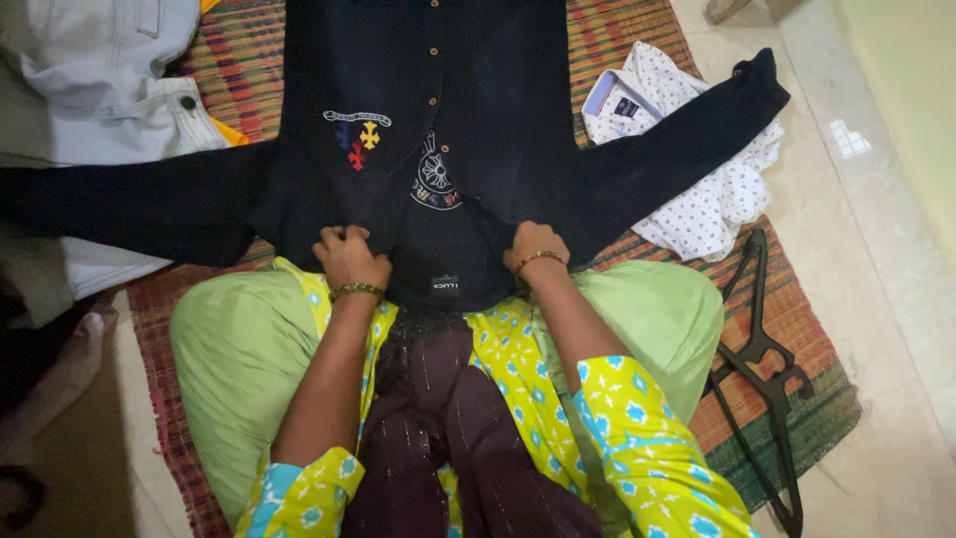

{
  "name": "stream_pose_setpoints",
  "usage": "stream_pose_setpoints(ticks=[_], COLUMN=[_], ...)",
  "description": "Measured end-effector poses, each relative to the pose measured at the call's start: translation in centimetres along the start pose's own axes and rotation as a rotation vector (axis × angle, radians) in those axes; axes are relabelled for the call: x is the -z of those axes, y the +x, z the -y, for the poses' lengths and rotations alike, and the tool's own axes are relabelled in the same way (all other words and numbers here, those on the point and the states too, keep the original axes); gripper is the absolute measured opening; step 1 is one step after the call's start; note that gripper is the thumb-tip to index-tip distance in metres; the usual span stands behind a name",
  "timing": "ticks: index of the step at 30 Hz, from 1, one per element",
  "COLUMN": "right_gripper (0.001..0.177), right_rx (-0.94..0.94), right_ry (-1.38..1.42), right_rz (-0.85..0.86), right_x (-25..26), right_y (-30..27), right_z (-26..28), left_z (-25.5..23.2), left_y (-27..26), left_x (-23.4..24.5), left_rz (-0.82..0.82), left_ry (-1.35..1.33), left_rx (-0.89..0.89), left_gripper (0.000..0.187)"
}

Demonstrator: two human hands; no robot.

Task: The person sits on a mat and folds a black long-sleeved shirt, then places it on a hanger and buttons the front placket. The shirt is then lifted and moved out of view.

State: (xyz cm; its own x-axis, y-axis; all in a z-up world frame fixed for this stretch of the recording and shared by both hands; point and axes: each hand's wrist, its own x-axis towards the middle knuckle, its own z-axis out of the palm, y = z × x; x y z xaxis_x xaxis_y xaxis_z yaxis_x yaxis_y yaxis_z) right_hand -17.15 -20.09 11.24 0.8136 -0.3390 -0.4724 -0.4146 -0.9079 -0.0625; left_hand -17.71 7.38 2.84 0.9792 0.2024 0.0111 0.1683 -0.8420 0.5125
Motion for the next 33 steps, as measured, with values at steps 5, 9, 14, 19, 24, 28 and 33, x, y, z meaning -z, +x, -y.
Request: stream_pose_setpoints(ticks=[5, 9, 14, 19, 24, 28, 33], right_gripper=[0.061, 0.057, 0.052, 0.050, 0.049, 0.053, 0.059], right_rx=[0.009, 0.159, 0.446, 0.689, 0.813, 0.692, 0.493], right_ry=[0.087, 0.080, -0.030, -0.045, 0.018, -0.049, -0.094], right_rz=[-0.131, -0.105, -0.198, -0.399, -0.222, -0.030, 0.012], right_x=[1.9, 2.1, 0.7, -0.6, -1.9, -2.5, -2.7], right_y=[-1.5, -2.2, -3.4, -3.7, -3.0, -1.9, 0.3], right_z=[-0.3, -0.1, 1.6, 3.6, 4.1, 3.3, 2.2], left_z=[-0.7, 1.2, 8.5, 8.9, 4.6, 6.6, 13.4], left_y=[-0.5, 1.2, 6.5, 8.5, 7.8, 9.9, 13.0], left_x=[1.1, 0.5, 3.9, 7.9, 9.9, 7.6, 1.9], left_rz=[-0.089, -0.212, -0.310, -0.192, -0.060, 0.073, -0.095], left_ry=[-0.074, -0.214, -0.060, 0.084, 0.031, 0.199, 0.016], left_rx=[-0.039, -0.114, 0.129, 0.505, 0.690, 0.661, 0.705], left_gripper=[0.054, 0.044, 0.033, 0.062, 0.076, 0.056, 0.029])
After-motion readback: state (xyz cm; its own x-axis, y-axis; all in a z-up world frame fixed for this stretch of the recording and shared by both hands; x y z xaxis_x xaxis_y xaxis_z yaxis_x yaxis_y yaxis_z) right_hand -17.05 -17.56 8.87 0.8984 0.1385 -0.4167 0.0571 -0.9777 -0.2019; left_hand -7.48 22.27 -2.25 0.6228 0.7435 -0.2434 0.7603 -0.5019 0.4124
